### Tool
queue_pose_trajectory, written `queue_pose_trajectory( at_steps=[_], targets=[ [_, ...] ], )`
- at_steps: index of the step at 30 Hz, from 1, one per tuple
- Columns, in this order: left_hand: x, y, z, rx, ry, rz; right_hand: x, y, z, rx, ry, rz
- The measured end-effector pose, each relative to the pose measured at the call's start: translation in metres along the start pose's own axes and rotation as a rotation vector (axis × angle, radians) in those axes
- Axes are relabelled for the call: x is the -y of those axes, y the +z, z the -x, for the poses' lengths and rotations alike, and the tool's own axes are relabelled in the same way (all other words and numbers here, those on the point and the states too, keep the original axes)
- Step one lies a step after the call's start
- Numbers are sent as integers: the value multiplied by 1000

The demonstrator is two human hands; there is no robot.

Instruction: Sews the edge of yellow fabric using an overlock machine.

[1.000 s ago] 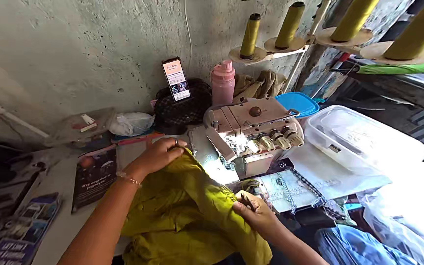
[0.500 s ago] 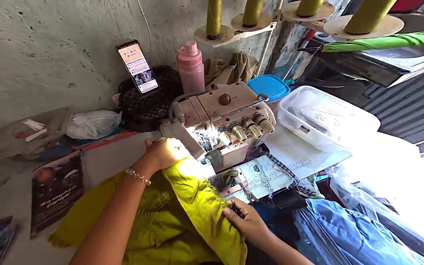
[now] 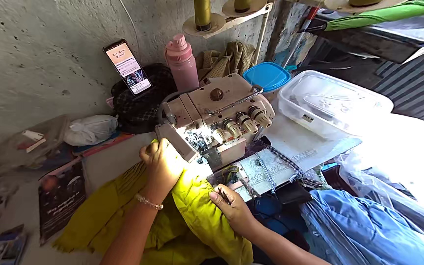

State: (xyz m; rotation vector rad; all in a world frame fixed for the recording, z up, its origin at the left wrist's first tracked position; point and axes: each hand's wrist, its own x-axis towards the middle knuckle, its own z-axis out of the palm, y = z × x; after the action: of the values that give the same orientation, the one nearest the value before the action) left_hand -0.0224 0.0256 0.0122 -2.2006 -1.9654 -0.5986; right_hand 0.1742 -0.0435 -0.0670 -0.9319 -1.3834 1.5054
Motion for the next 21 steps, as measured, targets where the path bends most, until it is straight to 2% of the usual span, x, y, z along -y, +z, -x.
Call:
queue_pose_trajectory(
  at_steps=[7, 13, 21],
  targets=[
    [-8, -4, -4, 28, -129, 59, 2, -1, 0, -91, -42, 31],
    [-2, 2, -8, 42, -149, 125, -1, -2, -4, -103, -55, -3],
    [13, 10, -17, 76, -145, 76, 1, 1, -16, -126, -73, -34]
  ],
)
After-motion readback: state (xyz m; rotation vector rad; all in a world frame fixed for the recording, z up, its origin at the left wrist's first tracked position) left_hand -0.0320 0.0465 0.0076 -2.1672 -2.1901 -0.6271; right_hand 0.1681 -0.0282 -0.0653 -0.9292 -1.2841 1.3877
